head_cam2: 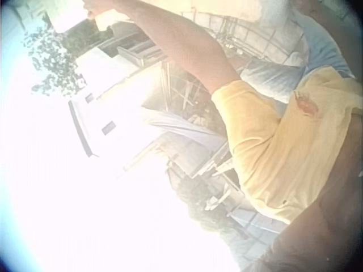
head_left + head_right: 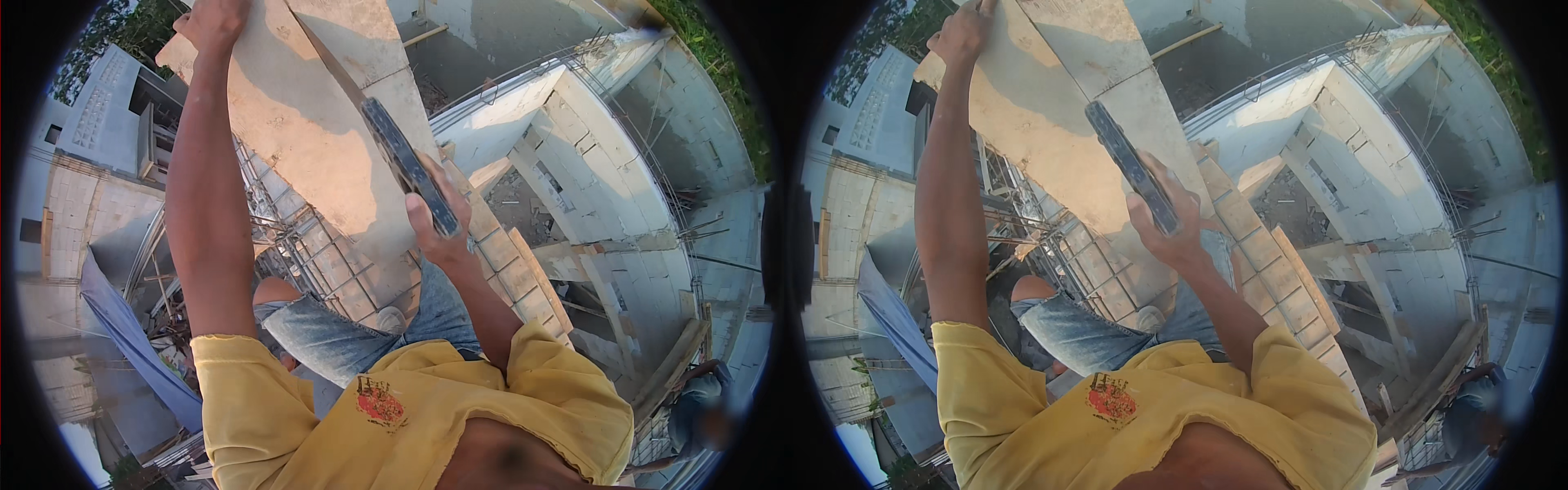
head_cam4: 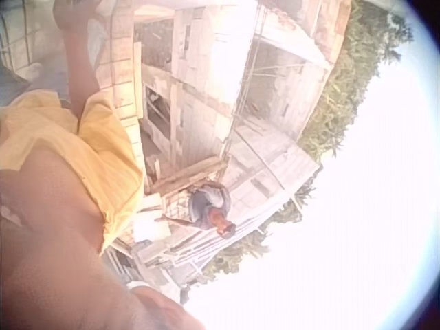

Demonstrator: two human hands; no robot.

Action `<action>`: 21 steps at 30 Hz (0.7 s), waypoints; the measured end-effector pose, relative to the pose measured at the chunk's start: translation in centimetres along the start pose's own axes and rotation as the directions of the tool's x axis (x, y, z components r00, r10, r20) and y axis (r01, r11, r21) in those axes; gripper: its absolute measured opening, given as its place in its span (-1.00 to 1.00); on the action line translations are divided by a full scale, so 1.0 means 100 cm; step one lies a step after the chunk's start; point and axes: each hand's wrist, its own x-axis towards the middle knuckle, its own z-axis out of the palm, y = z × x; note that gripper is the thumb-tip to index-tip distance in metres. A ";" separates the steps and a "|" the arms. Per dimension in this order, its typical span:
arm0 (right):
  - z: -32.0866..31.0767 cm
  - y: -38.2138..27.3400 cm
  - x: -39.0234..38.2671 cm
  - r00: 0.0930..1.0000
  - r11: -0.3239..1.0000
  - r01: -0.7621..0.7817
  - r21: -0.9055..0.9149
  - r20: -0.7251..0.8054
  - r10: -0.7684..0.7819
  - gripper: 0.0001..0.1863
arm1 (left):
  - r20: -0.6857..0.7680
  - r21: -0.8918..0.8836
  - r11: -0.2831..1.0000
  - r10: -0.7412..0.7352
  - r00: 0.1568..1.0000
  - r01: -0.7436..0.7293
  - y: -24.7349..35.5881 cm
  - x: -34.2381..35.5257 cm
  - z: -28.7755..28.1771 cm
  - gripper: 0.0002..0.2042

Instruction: Installing wooden molding or support structures on top of a concrete wall using a saw and hammer.

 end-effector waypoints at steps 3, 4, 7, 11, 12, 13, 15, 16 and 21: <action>-0.080 -0.027 -0.120 0.981 0.955 -0.066 -0.289 0.159 0.115 -0.39 | -0.114 0.019 1.000 -0.004 0.993 0.006 -0.019 -0.005 0.008 -0.63; -0.100 -0.047 -0.147 0.966 0.967 -0.167 -0.190 0.166 0.199 -0.38 | -0.151 -0.004 1.000 -0.005 0.989 0.004 -0.019 -0.005 0.008 -0.63; -0.096 -0.060 -0.134 0.999 0.997 -0.025 -0.069 0.037 0.028 -0.38 | -0.246 -0.006 0.999 0.032 0.969 -0.034 -0.001 -0.009 -0.001 -0.63; -0.001 -0.002 0.038 0.996 0.988 0.089 -0.124 0.018 -0.088 -0.48 | -0.172 0.000 0.999 0.052 0.984 -0.053 0.041 -0.014 -0.016 -0.63; 0.012 0.018 0.068 0.990 0.990 0.139 -0.021 0.006 -0.139 -0.50 | -0.198 -0.026 0.998 0.058 0.978 -0.064 0.049 -0.013 -0.021 -0.64; 0.020 0.019 0.071 0.991 0.991 0.134 -0.026 0.006 -0.133 -0.50 | -0.193 -0.031 0.997 0.058 0.980 -0.065 0.046 -0.013 -0.024 -0.64; 0.024 0.018 0.071 0.996 0.995 0.094 -0.015 0.003 -0.094 -0.51 | -0.109 -0.080 0.996 0.018 0.994 -0.027 0.038 -0.013 -0.023 -0.64; 0.021 0.013 0.051 0.994 0.994 0.100 -0.054 -0.029 -0.101 -0.50 | -0.227 -0.110 0.986 0.097 0.969 -0.124 0.035 -0.012 -0.016 -0.63; -0.093 -0.030 -0.131 0.984 0.975 -0.112 -0.190 0.116 0.136 -0.38 | 0.102 -0.453 0.877 -0.127 0.987 0.160 -0.091 0.084 0.082 -0.61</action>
